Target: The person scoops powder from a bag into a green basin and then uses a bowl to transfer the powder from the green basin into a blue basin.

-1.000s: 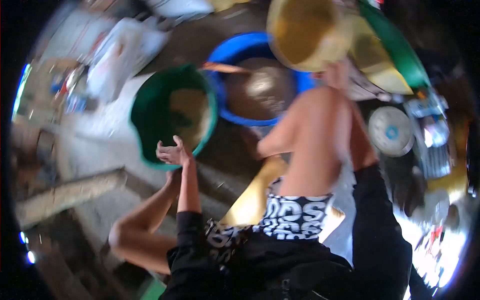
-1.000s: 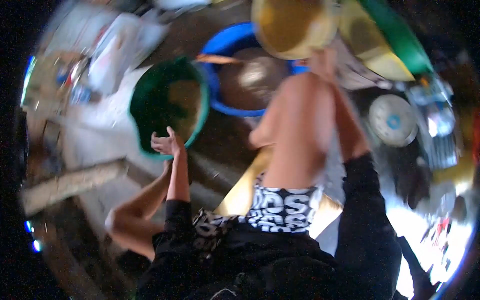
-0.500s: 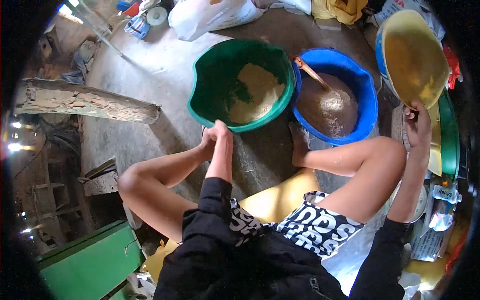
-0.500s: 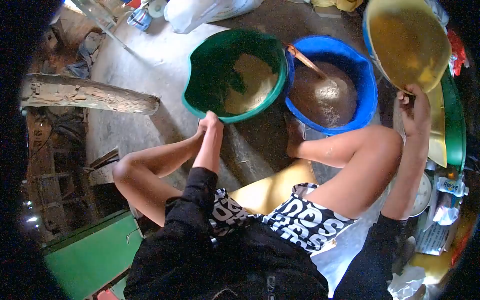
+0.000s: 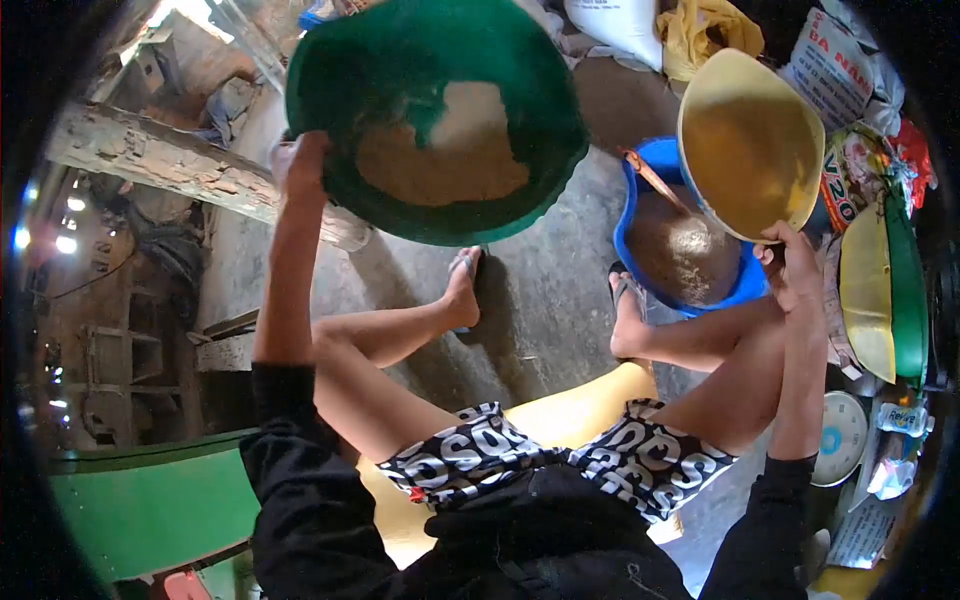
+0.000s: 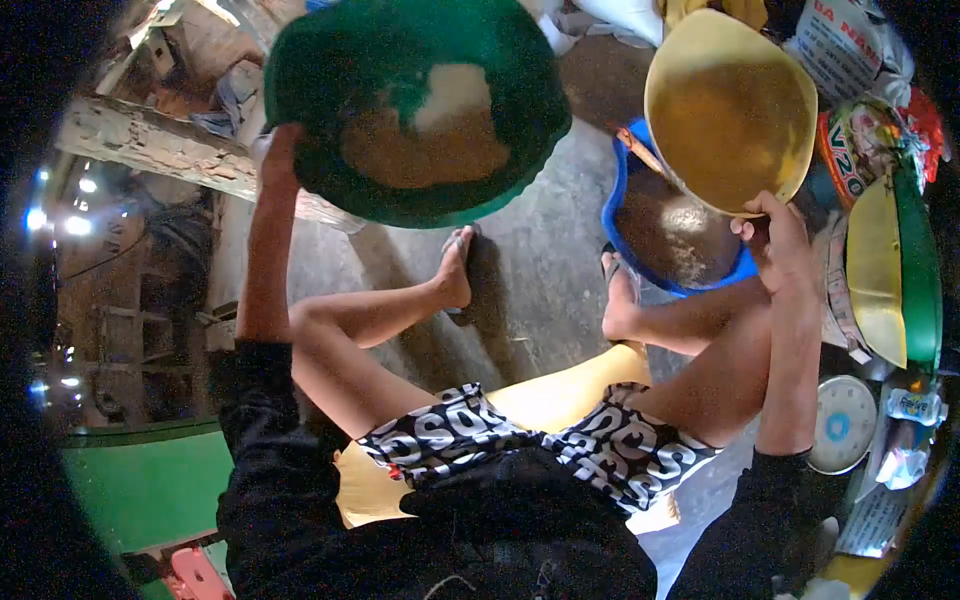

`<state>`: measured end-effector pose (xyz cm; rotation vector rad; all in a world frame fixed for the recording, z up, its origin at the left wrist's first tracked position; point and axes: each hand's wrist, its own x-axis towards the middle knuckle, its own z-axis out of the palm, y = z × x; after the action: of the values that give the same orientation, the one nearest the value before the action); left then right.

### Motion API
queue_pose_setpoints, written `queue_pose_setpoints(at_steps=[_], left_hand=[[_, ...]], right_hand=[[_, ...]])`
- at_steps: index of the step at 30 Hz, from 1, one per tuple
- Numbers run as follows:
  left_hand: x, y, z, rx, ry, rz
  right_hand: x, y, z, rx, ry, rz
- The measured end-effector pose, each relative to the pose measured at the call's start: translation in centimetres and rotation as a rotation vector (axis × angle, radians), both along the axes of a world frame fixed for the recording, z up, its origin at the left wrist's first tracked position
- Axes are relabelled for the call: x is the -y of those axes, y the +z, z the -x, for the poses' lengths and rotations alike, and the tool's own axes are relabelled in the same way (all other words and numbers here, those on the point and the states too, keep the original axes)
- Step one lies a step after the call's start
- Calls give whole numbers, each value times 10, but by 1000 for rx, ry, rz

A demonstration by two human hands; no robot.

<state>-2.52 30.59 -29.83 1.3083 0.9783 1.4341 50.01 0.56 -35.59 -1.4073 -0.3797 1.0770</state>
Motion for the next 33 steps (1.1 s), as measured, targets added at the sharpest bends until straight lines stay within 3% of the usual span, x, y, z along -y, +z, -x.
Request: queue_pose_setpoints(at_steps=[2,4,5,6,7,8,10,11,12,13,14,15,16,17,19,20,21,22,23,25,27,30,33], left_hand=[[7,45,-19,-229,115,-364],[-65,28,-18,-370,293,-512],[-60,36,-27,-304,324,-396],[-54,44,-38,-230,356,-282],[-5,92,-54,-157,302,-136],[41,115,-58,-25,78,-190],[62,129,-63,38,68,-232],[31,112,-61,-65,63,-351],[-17,85,-49,-395,128,-516],[-36,71,-42,-606,143,-575],[-33,71,-28,-616,9,-453],[-8,91,-51,36,-130,-2],[-5,98,-44,-2,-304,-1],[16,99,-50,-9,-192,45],[22,64,-65,-10,-114,-205],[58,71,-86,-74,-172,-121],[44,61,-84,-148,-185,-130],[33,54,-86,-219,-200,-144],[27,43,-80,-327,-145,-132],[51,31,-79,-240,-162,-93],[62,29,-65,-394,-144,8],[63,8,-50,-371,-182,95],[67,-8,-44,-403,-215,136]], right_hand=[[-11,-12,6,-63,-20,-193],[-18,-70,-30,489,265,-273],[-19,-82,-38,610,330,-381],[-15,-69,-37,583,349,-450],[-13,-54,-34,553,372,-519],[-10,-39,-32,520,396,-586],[-2,-22,-2,-73,126,-414],[-12,-38,-11,159,223,-442],[-23,-54,-19,392,290,-477],[-22,-56,-30,419,274,-452],[-20,-58,-40,447,259,-426],[-19,-59,-51,473,243,-399],[-8,-47,-37,34,216,-324],[-2,-13,-5,27,172,-305],[-8,-19,-5,81,280,-378],[-12,-11,9,213,210,-334],[-15,-4,24,341,138,-278],[-17,5,26,289,79,-173],[-14,-4,15,431,164,-107],[-5,0,37,535,85,-105],[0,-10,51,608,98,-97],[-10,-5,81,832,236,-83],[-48,-31,102,1405,335,-287]])
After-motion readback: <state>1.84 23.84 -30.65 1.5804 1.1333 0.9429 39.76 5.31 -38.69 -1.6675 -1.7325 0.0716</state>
